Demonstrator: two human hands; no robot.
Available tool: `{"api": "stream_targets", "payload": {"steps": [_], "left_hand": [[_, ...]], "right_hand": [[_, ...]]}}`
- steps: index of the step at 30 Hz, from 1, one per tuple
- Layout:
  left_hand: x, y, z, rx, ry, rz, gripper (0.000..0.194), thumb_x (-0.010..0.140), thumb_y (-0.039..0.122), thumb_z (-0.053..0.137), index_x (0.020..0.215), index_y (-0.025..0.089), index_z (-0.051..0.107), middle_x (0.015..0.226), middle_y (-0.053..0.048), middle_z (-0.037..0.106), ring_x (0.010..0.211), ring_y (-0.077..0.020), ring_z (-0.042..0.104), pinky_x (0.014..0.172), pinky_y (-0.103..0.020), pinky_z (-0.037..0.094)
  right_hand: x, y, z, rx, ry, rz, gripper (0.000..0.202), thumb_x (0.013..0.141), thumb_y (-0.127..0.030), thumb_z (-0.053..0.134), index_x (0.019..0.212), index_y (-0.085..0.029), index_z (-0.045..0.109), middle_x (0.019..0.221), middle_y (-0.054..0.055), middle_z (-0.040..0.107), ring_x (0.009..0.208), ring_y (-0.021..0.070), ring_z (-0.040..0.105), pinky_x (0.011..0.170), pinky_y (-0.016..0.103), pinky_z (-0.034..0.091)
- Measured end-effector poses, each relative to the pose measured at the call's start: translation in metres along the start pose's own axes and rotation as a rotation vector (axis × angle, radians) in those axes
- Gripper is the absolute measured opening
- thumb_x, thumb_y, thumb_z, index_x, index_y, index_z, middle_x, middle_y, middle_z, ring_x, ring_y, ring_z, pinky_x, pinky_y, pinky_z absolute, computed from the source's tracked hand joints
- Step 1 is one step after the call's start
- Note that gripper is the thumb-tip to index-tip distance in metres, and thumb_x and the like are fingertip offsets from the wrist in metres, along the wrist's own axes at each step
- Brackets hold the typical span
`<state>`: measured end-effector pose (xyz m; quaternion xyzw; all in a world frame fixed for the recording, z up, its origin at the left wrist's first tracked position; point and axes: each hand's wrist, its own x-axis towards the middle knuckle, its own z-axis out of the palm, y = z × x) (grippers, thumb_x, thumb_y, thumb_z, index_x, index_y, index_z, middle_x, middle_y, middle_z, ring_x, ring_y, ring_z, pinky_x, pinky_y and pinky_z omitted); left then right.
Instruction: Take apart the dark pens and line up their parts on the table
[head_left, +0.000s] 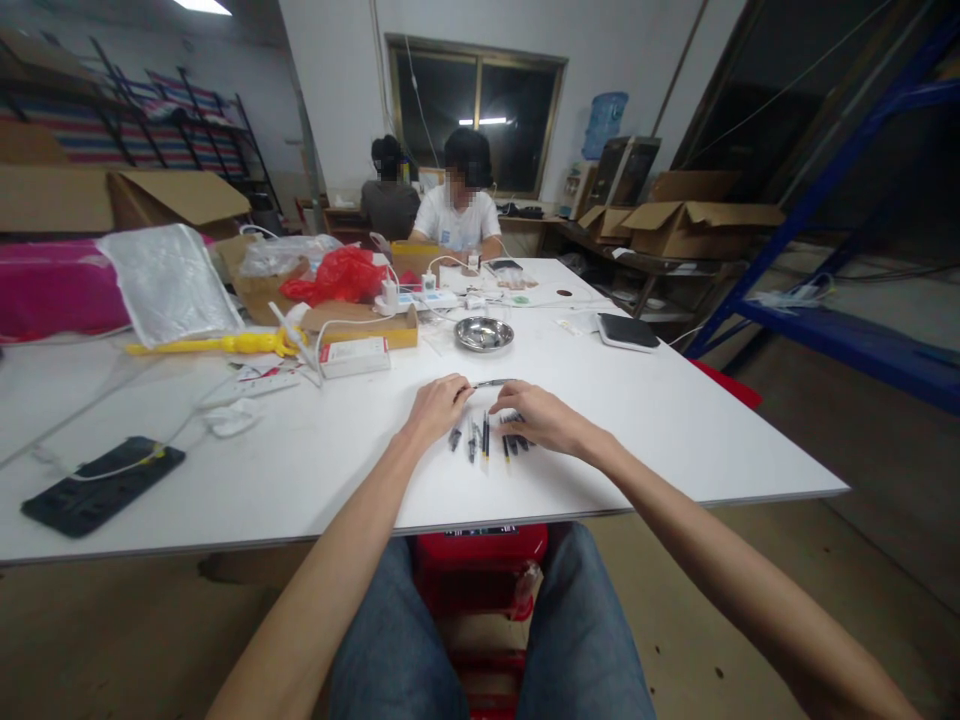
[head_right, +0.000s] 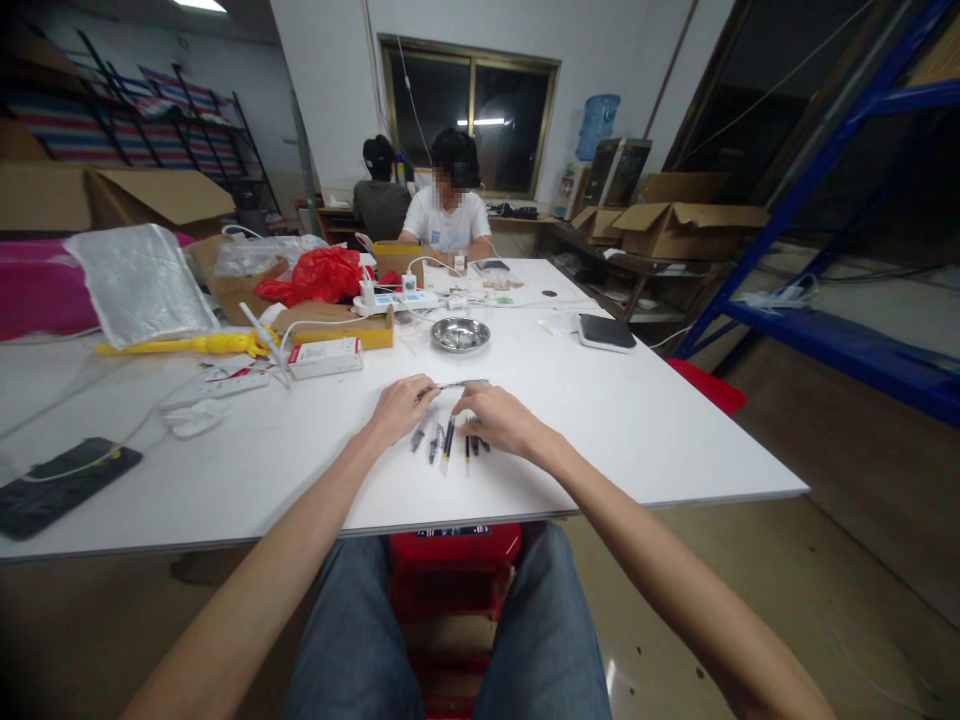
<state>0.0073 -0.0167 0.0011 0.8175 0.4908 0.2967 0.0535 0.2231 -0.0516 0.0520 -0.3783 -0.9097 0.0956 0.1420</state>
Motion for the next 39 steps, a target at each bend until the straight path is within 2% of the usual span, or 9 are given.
{"api": "stream_targets", "payload": {"steps": [4,11,16,24,30,32,35,39], "left_hand": [[-0.001,0.000,0.001,0.035,-0.008,-0.024,0.023,0.097,0.030,0.045,0.090,0.023,0.066,0.093,-0.005,0.071,0.087,-0.0197,0.065,0.072,-0.028,0.044],[-0.002,-0.002,0.004,0.077,0.032,-0.072,0.023,0.098,0.029,0.044,0.091,0.022,0.065,0.093,-0.006,0.071,0.086,-0.0197,0.064,0.071,-0.029,0.042],[-0.004,-0.001,0.008,0.120,-0.004,-0.104,0.022,0.098,0.029,0.044,0.094,0.022,0.064,0.094,-0.006,0.071,0.087,-0.0197,0.064,0.071,-0.028,0.042],[-0.004,0.003,0.006,0.137,-0.034,-0.114,0.022,0.098,0.029,0.043,0.093,0.023,0.064,0.095,-0.006,0.072,0.087,-0.0215,0.065,0.071,-0.029,0.041],[-0.005,0.008,0.002,0.147,-0.052,-0.112,0.020,0.097,0.027,0.045,0.092,0.024,0.064,0.095,-0.006,0.073,0.087,-0.0225,0.066,0.069,-0.030,0.041],[-0.004,0.009,0.002,0.143,-0.054,-0.107,0.020,0.096,0.028,0.046,0.093,0.024,0.065,0.096,-0.006,0.073,0.088,-0.0226,0.066,0.069,-0.030,0.041],[-0.003,0.009,0.004,0.128,-0.048,-0.101,0.020,0.097,0.030,0.046,0.093,0.024,0.065,0.096,-0.006,0.073,0.089,-0.0222,0.066,0.070,-0.029,0.042],[-0.001,0.007,0.006,0.121,-0.046,-0.135,0.021,0.097,0.033,0.046,0.094,0.024,0.065,0.095,-0.006,0.073,0.088,-0.0220,0.066,0.070,-0.029,0.042]], "right_hand": [[0.015,-0.010,0.014,-0.046,0.030,0.023,0.015,0.082,-0.017,0.073,0.097,-0.019,0.076,0.099,0.010,0.068,0.095,0.0241,0.061,0.084,0.035,0.046],[0.023,-0.012,0.036,-0.064,0.069,0.077,0.009,0.081,-0.015,0.073,0.088,-0.019,0.078,0.090,0.008,0.070,0.092,0.0244,0.061,0.081,0.034,0.044],[0.027,-0.014,0.041,-0.062,0.079,0.088,0.005,0.078,-0.021,0.078,0.083,-0.020,0.077,0.086,0.007,0.070,0.089,0.0238,0.059,0.080,0.034,0.042],[0.027,-0.015,0.047,0.044,0.129,0.118,0.008,0.076,-0.015,0.077,0.077,-0.017,0.069,0.080,0.004,0.068,0.083,0.0201,0.056,0.075,0.030,0.040],[0.029,-0.006,0.041,0.356,0.223,0.091,0.009,0.076,-0.014,0.072,0.073,-0.017,0.064,0.073,0.000,0.065,0.072,0.0149,0.057,0.070,0.027,0.041],[0.036,0.005,0.033,0.507,0.320,0.094,0.009,0.077,-0.021,0.071,0.074,-0.017,0.064,0.075,0.000,0.066,0.072,0.0150,0.059,0.071,0.027,0.044],[0.047,0.029,0.025,0.768,0.512,0.173,0.020,0.071,-0.032,0.074,0.079,-0.017,0.063,0.077,0.001,0.066,0.072,0.0157,0.062,0.069,0.028,0.047],[0.054,0.056,0.032,1.050,0.640,0.243,0.033,0.064,-0.035,0.079,0.086,-0.017,0.063,0.078,0.000,0.066,0.075,0.0192,0.070,0.066,0.028,0.048]]}}
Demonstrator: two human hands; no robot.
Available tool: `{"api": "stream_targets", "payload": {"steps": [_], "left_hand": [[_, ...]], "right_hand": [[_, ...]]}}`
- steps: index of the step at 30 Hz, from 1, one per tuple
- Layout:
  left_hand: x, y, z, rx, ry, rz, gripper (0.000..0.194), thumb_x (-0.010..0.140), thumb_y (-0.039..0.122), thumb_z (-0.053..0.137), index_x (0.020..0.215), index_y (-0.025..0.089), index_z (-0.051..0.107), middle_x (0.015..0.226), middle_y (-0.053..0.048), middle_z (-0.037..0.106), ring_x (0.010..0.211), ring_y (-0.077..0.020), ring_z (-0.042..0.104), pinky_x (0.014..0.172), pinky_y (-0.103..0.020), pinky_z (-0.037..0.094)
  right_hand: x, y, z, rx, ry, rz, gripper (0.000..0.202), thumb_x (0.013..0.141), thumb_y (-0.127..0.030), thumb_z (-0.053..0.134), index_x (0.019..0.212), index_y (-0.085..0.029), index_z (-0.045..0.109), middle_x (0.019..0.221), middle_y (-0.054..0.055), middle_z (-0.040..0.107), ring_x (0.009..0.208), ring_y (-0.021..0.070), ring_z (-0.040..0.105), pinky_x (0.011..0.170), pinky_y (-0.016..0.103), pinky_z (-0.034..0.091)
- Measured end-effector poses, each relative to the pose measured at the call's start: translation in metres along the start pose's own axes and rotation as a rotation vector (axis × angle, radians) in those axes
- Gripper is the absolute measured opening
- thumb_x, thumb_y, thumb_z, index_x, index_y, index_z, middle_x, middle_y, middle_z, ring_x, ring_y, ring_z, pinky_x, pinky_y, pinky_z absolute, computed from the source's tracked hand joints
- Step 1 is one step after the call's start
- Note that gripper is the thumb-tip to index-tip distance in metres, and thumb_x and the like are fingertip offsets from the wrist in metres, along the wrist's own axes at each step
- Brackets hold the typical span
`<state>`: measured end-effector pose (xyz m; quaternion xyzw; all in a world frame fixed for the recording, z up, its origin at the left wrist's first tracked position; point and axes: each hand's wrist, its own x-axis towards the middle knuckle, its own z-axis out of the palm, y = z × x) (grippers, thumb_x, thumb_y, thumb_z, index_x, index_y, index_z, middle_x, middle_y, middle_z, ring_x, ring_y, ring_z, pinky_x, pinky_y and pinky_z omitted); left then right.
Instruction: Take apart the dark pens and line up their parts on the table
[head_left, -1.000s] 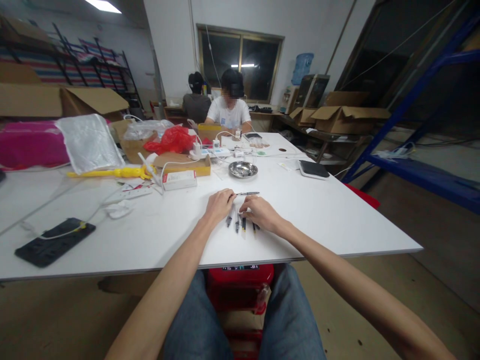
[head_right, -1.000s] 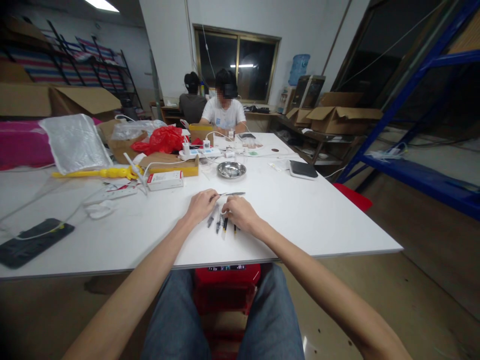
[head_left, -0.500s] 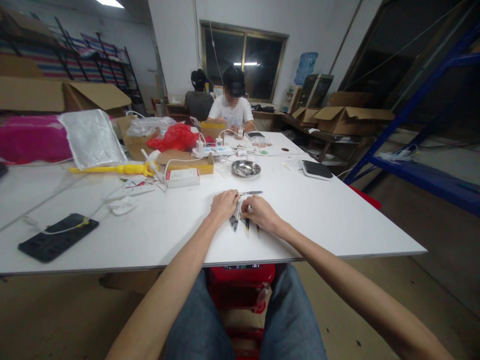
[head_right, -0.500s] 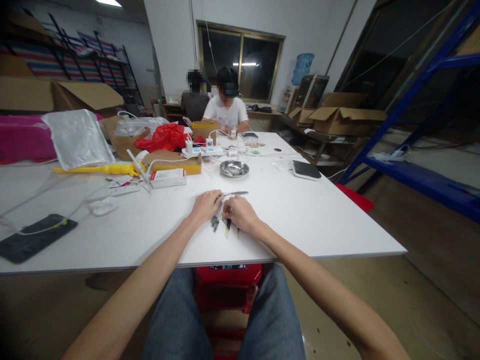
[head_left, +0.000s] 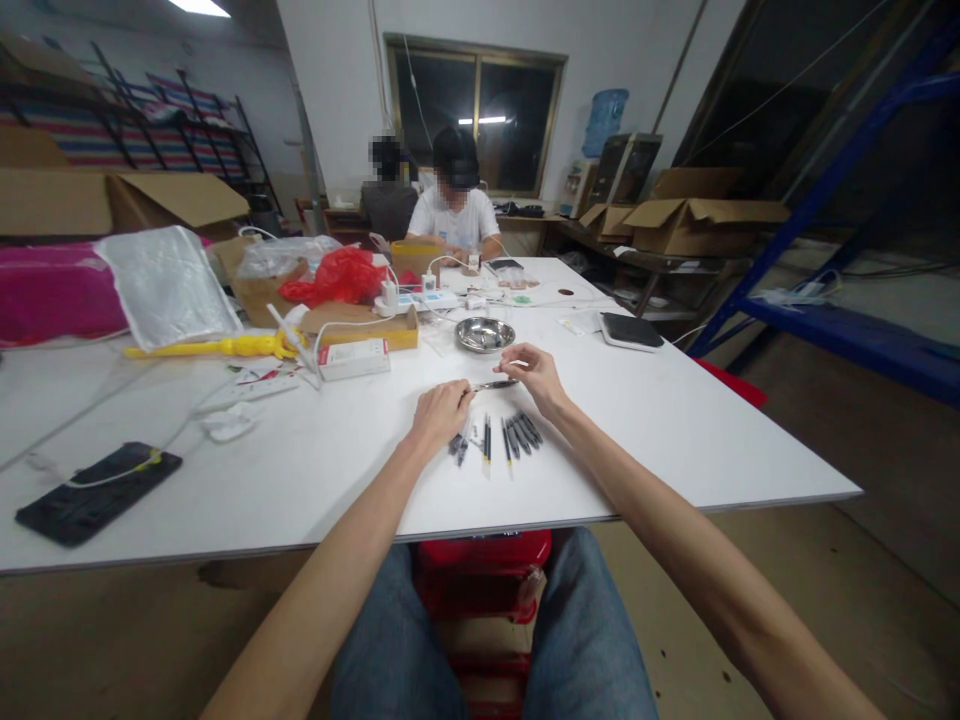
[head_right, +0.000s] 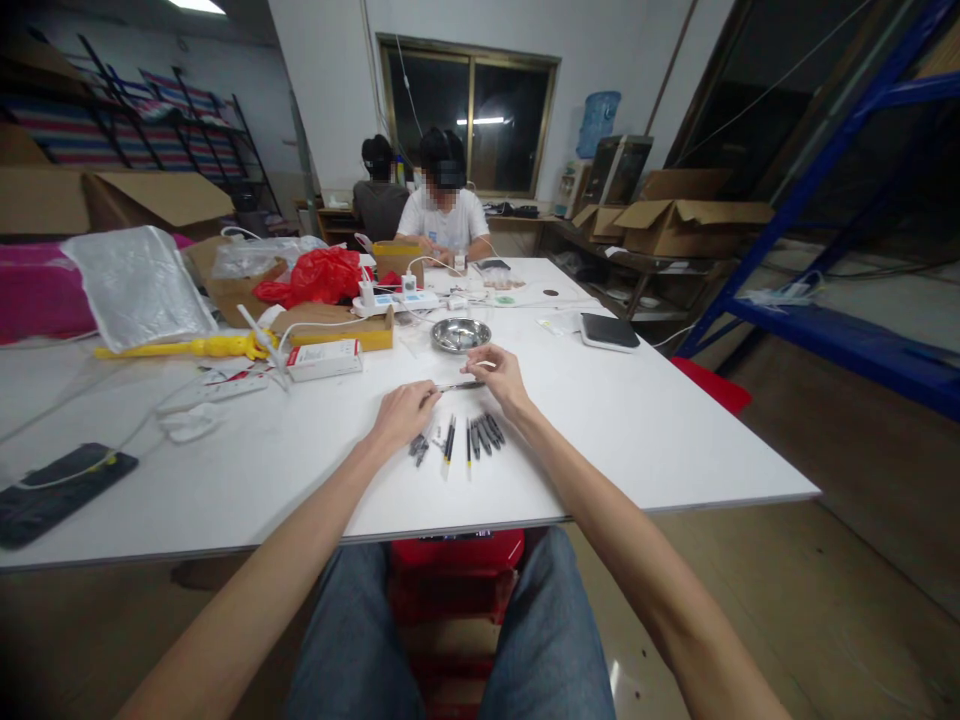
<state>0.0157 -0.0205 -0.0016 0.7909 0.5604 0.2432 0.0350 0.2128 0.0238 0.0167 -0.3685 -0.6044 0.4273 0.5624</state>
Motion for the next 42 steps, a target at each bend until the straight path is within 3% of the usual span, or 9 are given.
{"api": "stream_targets", "payload": {"steps": [5,13,20,28,36,42], "left_hand": [[0.001,0.002,0.000,0.000,-0.022,-0.029,0.023,0.098,0.035,0.045,0.096,0.025,0.066,0.097,-0.005,0.074,0.092,-0.0218,0.067,0.072,-0.028,0.041],[0.001,0.004,-0.001,-0.039,-0.015,-0.042,0.024,0.098,0.036,0.044,0.096,0.026,0.066,0.095,-0.003,0.075,0.090,-0.0211,0.068,0.068,-0.028,0.039],[0.001,0.004,0.000,-0.085,0.019,-0.016,0.023,0.097,0.034,0.044,0.094,0.024,0.065,0.086,-0.003,0.073,0.082,-0.0197,0.066,0.065,-0.026,0.037],[0.003,0.009,-0.002,-0.128,0.038,0.013,0.025,0.099,0.034,0.041,0.096,0.024,0.064,0.083,-0.002,0.071,0.078,-0.0188,0.065,0.066,-0.026,0.040],[0.003,0.009,0.000,-0.193,0.060,0.066,0.028,0.100,0.033,0.040,0.112,0.027,0.065,0.100,-0.003,0.074,0.090,-0.0196,0.068,0.076,-0.027,0.045],[0.003,0.007,0.001,-0.217,0.086,0.104,0.029,0.099,0.030,0.041,0.114,0.026,0.066,0.106,-0.003,0.072,0.097,-0.0197,0.066,0.082,-0.028,0.047]], "right_hand": [[-0.008,0.016,-0.002,0.082,-0.013,0.061,0.042,0.057,-0.034,0.085,0.088,-0.017,0.064,0.080,0.004,0.071,0.078,0.0236,0.073,0.063,0.028,0.049],[-0.011,0.019,0.004,0.100,-0.015,0.094,0.039,0.057,-0.036,0.087,0.084,-0.017,0.066,0.081,0.006,0.074,0.080,0.0249,0.073,0.060,0.028,0.051],[-0.011,0.021,0.006,0.152,-0.046,0.097,0.041,0.055,-0.035,0.089,0.084,-0.016,0.067,0.079,0.006,0.074,0.076,0.0215,0.072,0.063,0.028,0.052],[-0.011,0.024,0.004,0.213,0.002,0.105,0.038,0.058,-0.035,0.088,0.085,-0.016,0.068,0.078,0.005,0.073,0.077,0.0212,0.072,0.060,0.027,0.051],[-0.010,0.022,0.006,0.197,0.077,0.098,0.035,0.058,-0.036,0.088,0.080,-0.017,0.068,0.074,0.002,0.071,0.070,0.0164,0.067,0.061,0.026,0.049],[-0.013,0.017,0.004,0.211,0.054,0.104,0.034,0.060,-0.037,0.087,0.080,-0.018,0.067,0.074,0.002,0.071,0.071,0.0170,0.067,0.060,0.025,0.048]]}}
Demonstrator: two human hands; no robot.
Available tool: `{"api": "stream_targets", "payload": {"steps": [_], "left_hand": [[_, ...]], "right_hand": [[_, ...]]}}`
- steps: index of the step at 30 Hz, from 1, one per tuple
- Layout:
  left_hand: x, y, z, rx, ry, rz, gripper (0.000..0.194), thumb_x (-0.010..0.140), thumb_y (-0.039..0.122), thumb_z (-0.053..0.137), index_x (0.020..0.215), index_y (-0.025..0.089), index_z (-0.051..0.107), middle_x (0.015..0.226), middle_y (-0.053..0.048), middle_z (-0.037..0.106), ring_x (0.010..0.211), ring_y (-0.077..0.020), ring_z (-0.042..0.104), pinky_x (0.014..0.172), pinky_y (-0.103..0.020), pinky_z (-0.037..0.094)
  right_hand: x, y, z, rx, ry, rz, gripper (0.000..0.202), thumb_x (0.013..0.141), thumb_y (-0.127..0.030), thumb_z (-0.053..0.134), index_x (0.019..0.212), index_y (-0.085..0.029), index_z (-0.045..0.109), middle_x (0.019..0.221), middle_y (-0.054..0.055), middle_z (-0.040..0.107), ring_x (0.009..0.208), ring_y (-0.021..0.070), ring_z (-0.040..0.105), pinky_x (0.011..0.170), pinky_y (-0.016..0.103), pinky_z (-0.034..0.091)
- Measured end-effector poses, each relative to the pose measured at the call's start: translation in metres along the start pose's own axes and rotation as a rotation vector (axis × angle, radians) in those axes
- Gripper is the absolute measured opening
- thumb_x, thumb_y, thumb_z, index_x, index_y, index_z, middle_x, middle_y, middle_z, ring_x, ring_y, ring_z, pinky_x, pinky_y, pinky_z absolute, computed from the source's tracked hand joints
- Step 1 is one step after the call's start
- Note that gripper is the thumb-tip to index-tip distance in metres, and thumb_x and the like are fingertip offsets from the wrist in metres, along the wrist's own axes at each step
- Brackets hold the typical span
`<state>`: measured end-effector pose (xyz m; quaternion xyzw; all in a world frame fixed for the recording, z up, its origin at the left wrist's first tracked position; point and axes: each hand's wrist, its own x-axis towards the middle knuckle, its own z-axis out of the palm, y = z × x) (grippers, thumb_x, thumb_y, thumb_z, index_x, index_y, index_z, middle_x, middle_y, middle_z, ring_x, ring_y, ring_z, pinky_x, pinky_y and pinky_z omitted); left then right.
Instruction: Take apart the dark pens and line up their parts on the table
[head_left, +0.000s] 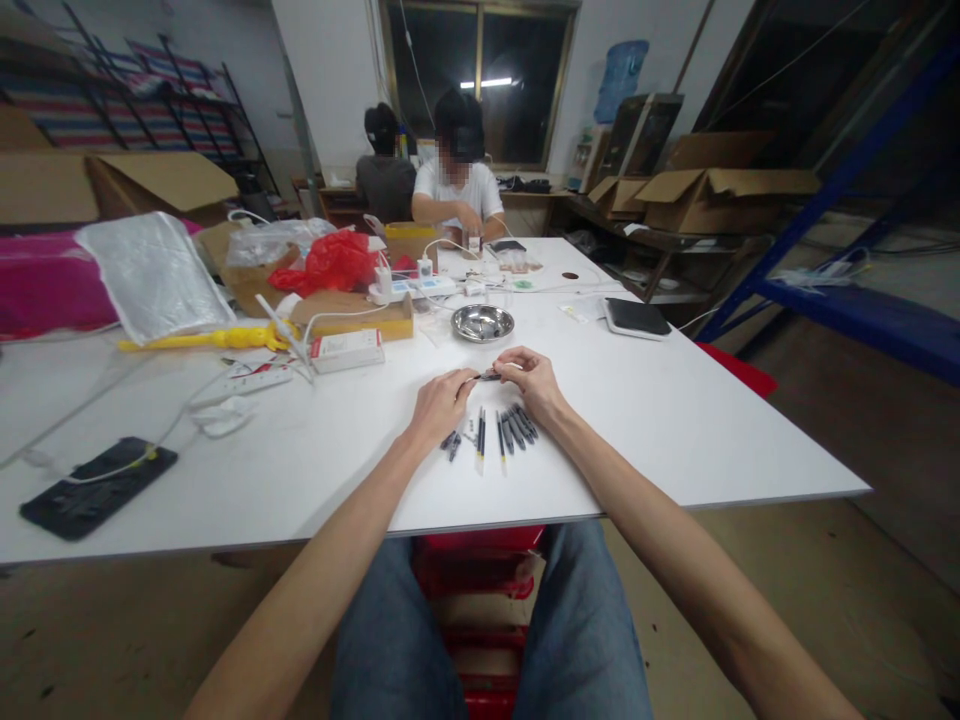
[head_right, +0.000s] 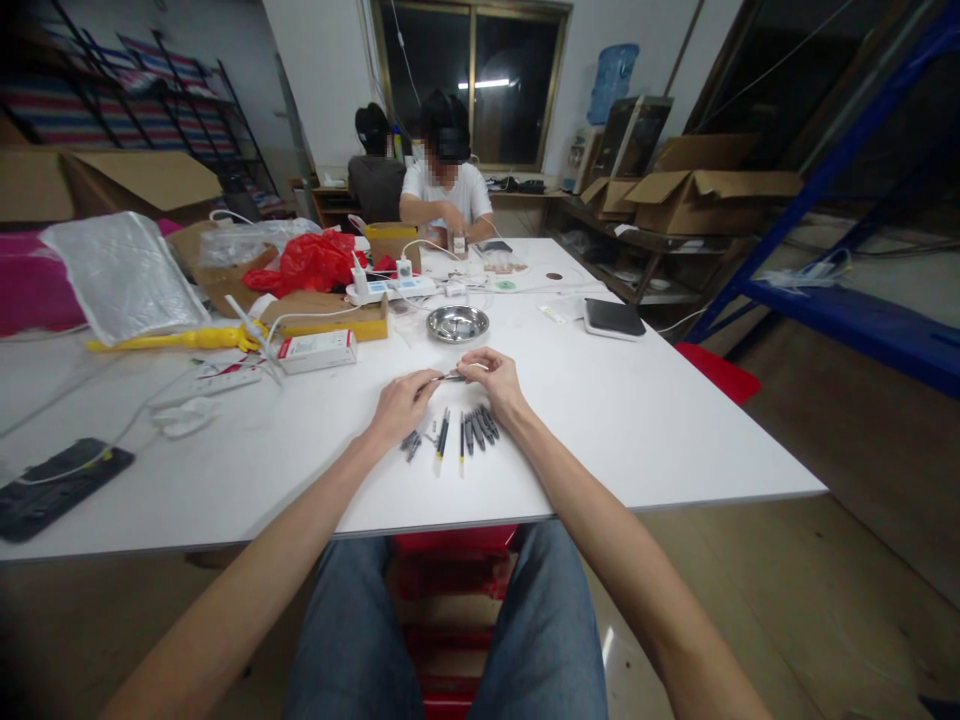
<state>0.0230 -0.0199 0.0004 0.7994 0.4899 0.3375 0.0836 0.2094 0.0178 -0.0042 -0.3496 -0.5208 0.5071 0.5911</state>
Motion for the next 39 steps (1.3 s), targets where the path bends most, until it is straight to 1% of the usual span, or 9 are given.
{"api": "stream_targets", "payload": {"steps": [3,5,11,15,17,22,28,33,39], "left_hand": [[0.000,0.000,-0.002,0.012,0.019,0.010,0.029,0.099,0.030,0.041,0.111,0.026,0.067,0.102,-0.003,0.070,0.095,-0.0188,0.065,0.081,-0.028,0.047],[0.000,0.001,-0.003,0.022,0.030,0.002,0.029,0.099,0.030,0.041,0.109,0.026,0.068,0.101,-0.003,0.068,0.092,-0.0181,0.065,0.080,-0.028,0.047],[-0.001,0.005,-0.006,0.009,0.025,-0.002,0.027,0.099,0.029,0.042,0.106,0.025,0.068,0.102,-0.003,0.067,0.092,-0.0173,0.064,0.079,-0.027,0.046],[-0.001,0.008,-0.006,-0.012,-0.020,0.006,0.028,0.099,0.026,0.040,0.110,0.025,0.066,0.108,-0.003,0.069,0.100,-0.0184,0.064,0.084,-0.028,0.046],[-0.001,0.008,-0.006,-0.016,-0.021,-0.005,0.028,0.098,0.025,0.041,0.111,0.025,0.066,0.109,-0.003,0.070,0.102,-0.0190,0.064,0.087,-0.028,0.046],[-0.001,0.005,-0.004,-0.016,-0.008,-0.013,0.028,0.098,0.025,0.043,0.113,0.025,0.066,0.111,-0.003,0.071,0.102,-0.0198,0.065,0.088,-0.029,0.047],[-0.001,0.005,-0.004,-0.015,-0.021,-0.004,0.028,0.097,0.024,0.043,0.112,0.025,0.066,0.111,-0.003,0.072,0.103,-0.0195,0.065,0.088,-0.029,0.047],[-0.001,0.008,-0.005,-0.005,-0.021,-0.024,0.028,0.097,0.024,0.044,0.113,0.025,0.066,0.111,-0.003,0.072,0.102,-0.0198,0.065,0.090,-0.029,0.046],[-0.002,0.009,-0.006,-0.005,-0.037,-0.010,0.028,0.097,0.025,0.043,0.112,0.025,0.066,0.108,-0.003,0.072,0.099,-0.0193,0.065,0.088,-0.029,0.047]], "right_hand": [[-0.001,-0.002,0.000,0.005,-0.004,-0.014,0.035,0.060,-0.038,0.087,0.080,-0.018,0.067,0.074,0.002,0.070,0.075,0.0186,0.069,0.060,0.025,0.048],[-0.001,-0.002,0.000,-0.016,-0.043,-0.017,0.036,0.060,-0.039,0.087,0.080,-0.018,0.067,0.076,0.002,0.070,0.075,0.0191,0.070,0.060,0.025,0.048],[-0.004,-0.005,0.005,-0.099,-0.089,-0.024,0.041,0.056,-0.045,0.089,0.076,-0.017,0.066,0.068,-0.001,0.066,0.053,0.0140,0.063,0.052,0.026,0.047],[-0.008,-0.007,0.008,-0.192,-0.177,-0.014,0.045,0.057,-0.050,0.088,0.081,-0.018,0.067,0.061,-0.002,0.064,0.046,0.0135,0.058,0.047,0.027,0.046],[-0.008,-0.008,0.008,-0.206,-0.154,-0.039,0.044,0.059,-0.052,0.086,0.079,-0.018,0.067,0.059,-0.001,0.064,0.046,0.0131,0.057,0.047,0.026,0.045],[-0.002,-0.005,0.002,-0.140,0.009,-0.081,0.041,0.059,-0.049,0.086,0.075,-0.017,0.067,0.059,0.000,0.064,0.050,0.0134,0.058,0.045,0.025,0.042],[-0.004,-0.004,0.006,-0.132,0.005,-0.081,0.040,0.058,-0.049,0.086,0.074,-0.017,0.067,0.066,0.002,0.066,0.052,0.0145,0.060,0.044,0.025,0.041],[-0.005,-0.007,0.007,-0.156,0.061,-0.088,0.040,0.060,-0.051,0.084,0.073,-0.017,0.067,0.067,0.002,0.066,0.051,0.0140,0.059,0.042,0.024,0.041],[-0.012,-0.010,0.012,-0.215,-0.082,-0.073,0.040,0.062,-0.053,0.083,0.073,-0.018,0.065,0.063,0.000,0.064,0.045,0.0113,0.053,0.040,0.025,0.040]]}}
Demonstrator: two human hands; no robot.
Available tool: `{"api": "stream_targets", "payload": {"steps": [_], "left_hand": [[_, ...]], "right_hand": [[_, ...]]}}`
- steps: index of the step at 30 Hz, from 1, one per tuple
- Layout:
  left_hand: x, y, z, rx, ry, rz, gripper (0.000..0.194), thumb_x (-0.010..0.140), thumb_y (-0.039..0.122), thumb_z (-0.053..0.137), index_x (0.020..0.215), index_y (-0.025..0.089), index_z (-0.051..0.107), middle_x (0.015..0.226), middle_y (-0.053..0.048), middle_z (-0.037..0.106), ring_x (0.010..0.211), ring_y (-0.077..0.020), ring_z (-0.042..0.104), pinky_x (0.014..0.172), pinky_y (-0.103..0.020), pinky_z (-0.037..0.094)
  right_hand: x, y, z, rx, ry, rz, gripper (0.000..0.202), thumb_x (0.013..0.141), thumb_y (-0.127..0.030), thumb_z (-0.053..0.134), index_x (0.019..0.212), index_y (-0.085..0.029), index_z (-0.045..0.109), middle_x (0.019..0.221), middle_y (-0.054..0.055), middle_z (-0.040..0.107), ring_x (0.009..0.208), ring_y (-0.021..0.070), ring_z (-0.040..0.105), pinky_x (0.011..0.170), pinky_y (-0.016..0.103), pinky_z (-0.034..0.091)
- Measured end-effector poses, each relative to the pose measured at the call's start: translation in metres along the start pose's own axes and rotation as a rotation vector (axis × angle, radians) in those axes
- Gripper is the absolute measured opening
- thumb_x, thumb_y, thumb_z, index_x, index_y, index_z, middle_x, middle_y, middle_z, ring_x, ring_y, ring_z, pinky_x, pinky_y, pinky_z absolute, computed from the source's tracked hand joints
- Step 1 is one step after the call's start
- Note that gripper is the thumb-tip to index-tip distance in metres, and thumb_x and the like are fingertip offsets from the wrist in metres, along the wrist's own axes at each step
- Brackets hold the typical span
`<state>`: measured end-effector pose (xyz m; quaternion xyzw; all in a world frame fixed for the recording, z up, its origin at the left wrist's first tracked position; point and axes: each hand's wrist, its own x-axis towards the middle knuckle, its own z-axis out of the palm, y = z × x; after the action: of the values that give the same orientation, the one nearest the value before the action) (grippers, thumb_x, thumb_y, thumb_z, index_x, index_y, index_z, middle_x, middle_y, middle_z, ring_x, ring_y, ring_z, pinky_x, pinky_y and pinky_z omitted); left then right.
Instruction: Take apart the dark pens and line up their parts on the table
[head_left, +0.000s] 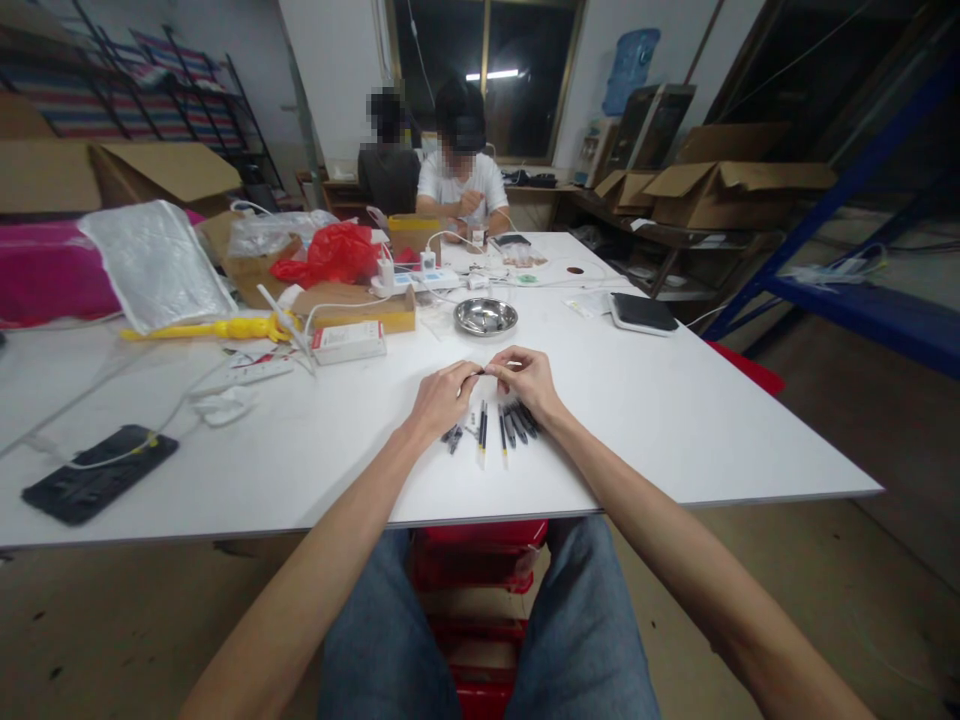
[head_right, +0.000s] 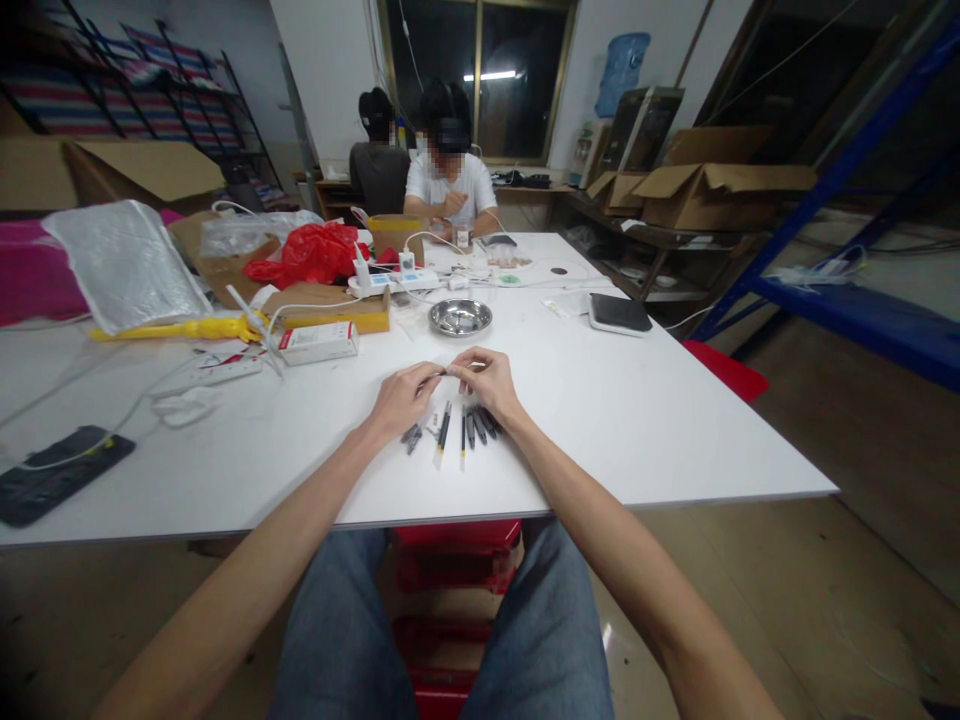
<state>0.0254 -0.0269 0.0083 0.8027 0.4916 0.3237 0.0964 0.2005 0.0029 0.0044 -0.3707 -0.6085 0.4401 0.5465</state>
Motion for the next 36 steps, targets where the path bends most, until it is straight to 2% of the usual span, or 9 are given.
{"api": "stream_targets", "payload": {"steps": [4,10,13,17,24,28,31,33,36], "left_hand": [[-0.001,0.001,-0.002,-0.030,-0.030,0.009,0.031,0.096,0.021,0.042,0.118,0.026,0.064,0.111,-0.002,0.071,0.101,-0.0189,0.064,0.090,-0.029,0.047],[-0.001,0.002,-0.003,-0.137,-0.030,0.080,0.027,0.095,0.025,0.047,0.116,0.023,0.063,0.110,-0.003,0.070,0.095,-0.0172,0.064,0.085,-0.027,0.048],[0.000,0.001,-0.003,-0.138,-0.031,0.090,0.024,0.096,0.035,0.049,0.107,0.022,0.066,0.101,-0.003,0.070,0.085,-0.0160,0.063,0.080,-0.026,0.047],[0.001,-0.001,-0.002,-0.087,-0.050,0.073,0.025,0.097,0.037,0.048,0.099,0.022,0.068,0.096,-0.004,0.071,0.087,-0.0169,0.063,0.080,-0.026,0.045],[-0.002,0.001,-0.003,0.033,-0.035,-0.003,0.028,0.099,0.040,0.042,0.113,0.028,0.063,0.079,0.000,0.070,0.073,-0.0170,0.065,0.069,-0.024,0.041],[-0.004,0.001,-0.007,0.035,0.008,-0.026,0.031,0.100,0.041,0.038,0.116,0.027,0.060,0.072,0.002,0.067,0.069,-0.0163,0.064,0.065,-0.024,0.039],[-0.004,-0.001,-0.008,0.043,0.000,-0.021,0.030,0.101,0.040,0.037,0.109,0.027,0.062,0.076,0.001,0.068,0.071,-0.0167,0.064,0.066,-0.024,0.038],[-0.004,-0.001,-0.008,0.033,-0.014,-0.009,0.029,0.101,0.038,0.037,0.106,0.027,0.062,0.079,0.000,0.069,0.074,-0.0169,0.064,0.067,-0.025,0.039],[-0.003,-0.001,-0.006,-0.009,-0.021,0.035,0.025,0.100,0.034,0.038,0.102,0.025,0.061,0.084,0.000,0.069,0.077,-0.0168,0.063,0.071,-0.025,0.041]], "right_hand": [[-0.004,-0.006,0.003,-0.017,0.010,-0.011,0.042,0.063,-0.052,0.083,0.080,-0.021,0.061,0.056,-0.005,0.059,0.039,0.0094,0.046,0.037,0.024,0.036],[-0.003,-0.009,0.003,-0.030,-0.001,-0.043,0.043,0.065,-0.055,0.081,0.066,-0.020,0.056,0.057,0.000,0.062,0.044,0.0108,0.050,0.042,0.024,0.039],[-0.004,-0.007,0.004,-0.051,-0.030,-0.038,0.044,0.066,-0.057,0.080,0.066,-0.020,0.057,0.054,-0.001,0.060,0.045,0.0113,0.050,0.044,0.024,0.040],[-0.006,-0.006,0.005,-0.056,-0.120,-0.021,0.043,0.068,-0.059,0.078,0.068,-0.019,0.061,0.053,-0.001,0.060,0.044,0.0108,0.048,0.043,0.024,0.038],[-0.005,-0.011,0.000,-0.063,-0.160,0.012,0.044,0.074,-0.061,0.072,0.069,-0.017,0.069,0.053,0.001,0.061,0.042,0.0107,0.044,0.042,0.025,0.035],[-0.006,-0.007,-0.013,-0.175,0.000,-0.024,0.040,0.083,-0.054,0.064,0.075,-0.016,0.072,0.054,0.001,0.061,0.045,0.0115,0.044,0.045,0.025,0.034],[-0.014,-0.002,-0.030,-0.402,0.095,-0.040,0.030,0.086,-0.045,0.062,0.080,-0.017,0.072,0.057,0.001,0.061,0.050,0.0134,0.049,0.049,0.026,0.035],[-0.026,-0.001,-0.042,-0.563,0.068,-0.046,0.022,0.085,-0.039,0.063,0.086,-0.018,0.072,0.060,0.000,0.062,0.055,0.0150,0.052,0.055,0.028,0.038],[-0.048,-0.006,-0.052,-0.653,-0.008,-0.020,0.021,0.087,-0.035,0.059,0.085,-0.018,0.070,0.065,0.001,0.062,0.059,0.0161,0.053,0.059,0.030,0.039]]}}
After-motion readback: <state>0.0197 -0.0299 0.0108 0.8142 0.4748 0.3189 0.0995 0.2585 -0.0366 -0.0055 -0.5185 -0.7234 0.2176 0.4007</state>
